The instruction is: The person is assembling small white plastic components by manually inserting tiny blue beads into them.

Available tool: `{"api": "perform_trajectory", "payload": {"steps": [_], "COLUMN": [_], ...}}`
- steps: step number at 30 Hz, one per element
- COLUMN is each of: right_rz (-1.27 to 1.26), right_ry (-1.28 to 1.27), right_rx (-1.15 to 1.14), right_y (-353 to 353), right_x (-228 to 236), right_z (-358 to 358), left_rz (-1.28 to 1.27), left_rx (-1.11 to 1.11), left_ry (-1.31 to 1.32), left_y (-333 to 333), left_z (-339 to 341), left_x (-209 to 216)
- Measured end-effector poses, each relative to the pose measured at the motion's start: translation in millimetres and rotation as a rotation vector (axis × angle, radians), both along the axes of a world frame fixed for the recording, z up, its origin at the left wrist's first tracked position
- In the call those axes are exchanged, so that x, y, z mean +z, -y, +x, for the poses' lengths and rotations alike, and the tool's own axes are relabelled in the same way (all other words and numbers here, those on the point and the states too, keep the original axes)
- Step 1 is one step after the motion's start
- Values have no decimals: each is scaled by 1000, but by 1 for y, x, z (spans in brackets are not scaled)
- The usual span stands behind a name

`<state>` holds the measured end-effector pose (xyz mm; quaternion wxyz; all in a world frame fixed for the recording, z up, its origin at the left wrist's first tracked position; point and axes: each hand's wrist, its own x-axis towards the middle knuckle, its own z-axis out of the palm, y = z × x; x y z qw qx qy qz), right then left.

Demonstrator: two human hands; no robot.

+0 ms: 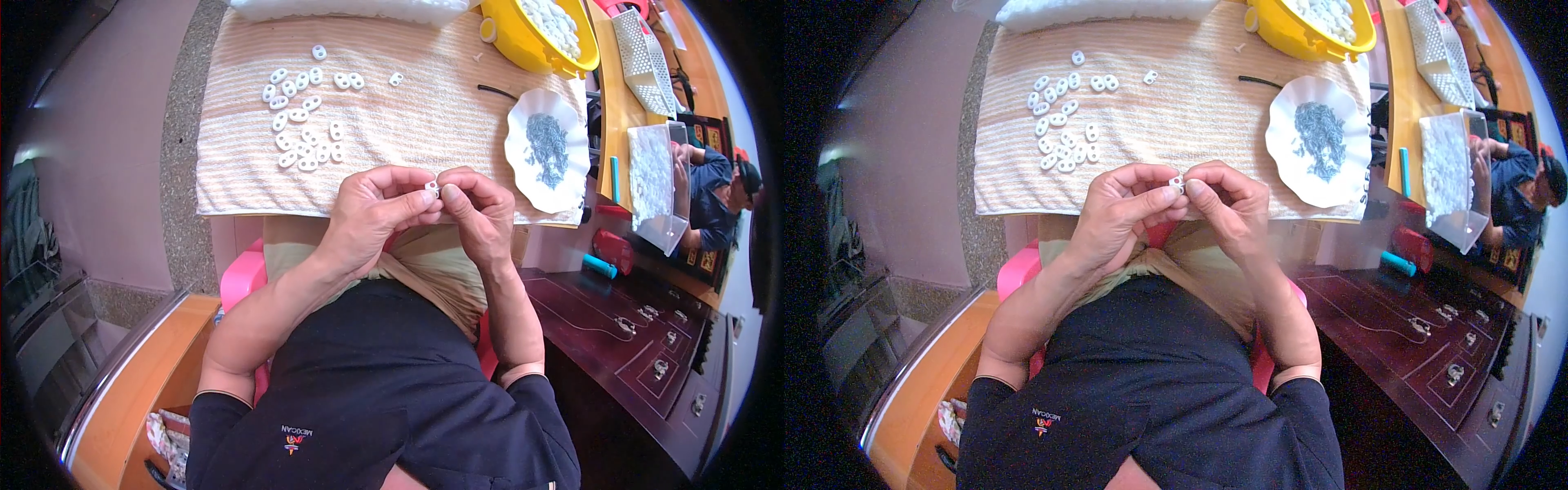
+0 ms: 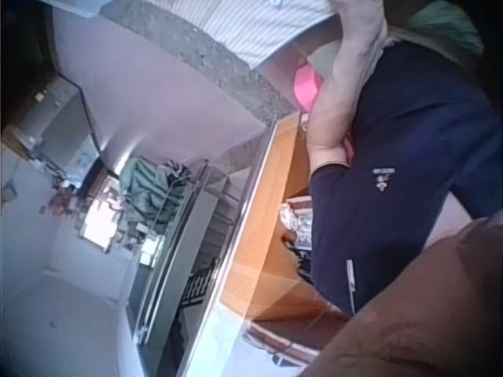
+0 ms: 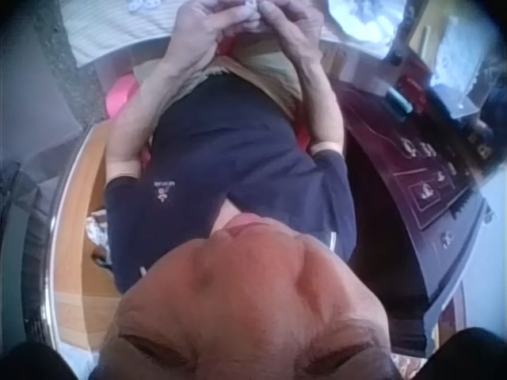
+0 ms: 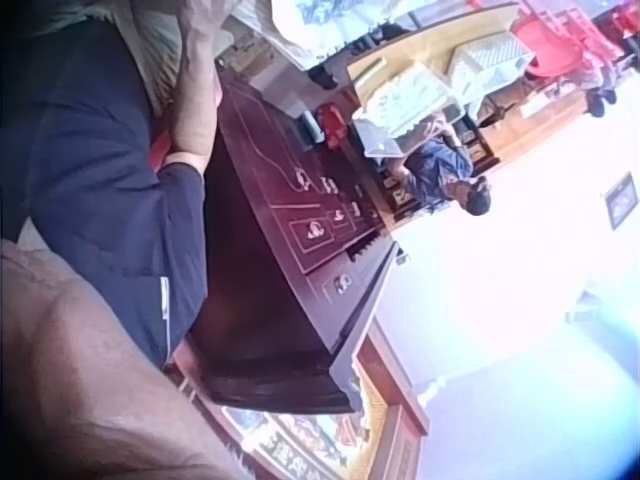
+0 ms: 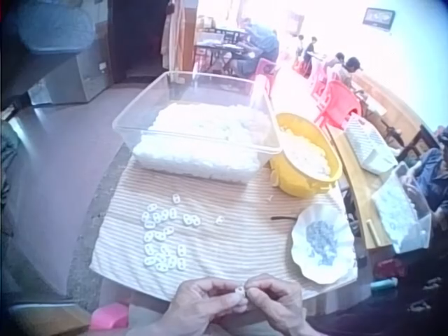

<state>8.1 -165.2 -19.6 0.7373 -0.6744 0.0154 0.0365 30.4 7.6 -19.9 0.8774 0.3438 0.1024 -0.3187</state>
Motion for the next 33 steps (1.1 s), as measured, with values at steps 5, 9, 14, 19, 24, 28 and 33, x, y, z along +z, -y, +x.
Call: {"api": "perform_trajectory", "payload": {"steps": [5,9,14,19,24,28,33], "right_rz": [-15,-44,-94,-85,-52,-113,-181], "right_ry": [3,4,18,11,-6,14,62], "right_rx": [8,31,53,67,79,74,79], "right_y": [1,2,2,0,-2,-2,-1], "right_x": [0,0,-1,4,7,9,7], "right_z": [0,0,1,2,4,4,4], "left_rz": [9,26,47,53,41,44,21], "left_rx": [0,0,7,26,42,45,58], "left_ry": [-4,0,2,33,51,59,64], "left_y": [1,1,1,3,4,4,4], "left_z": [0,0,-1,-4,-4,-4,-5], "left_x": [1,1,1,0,-2,-1,-4]}}
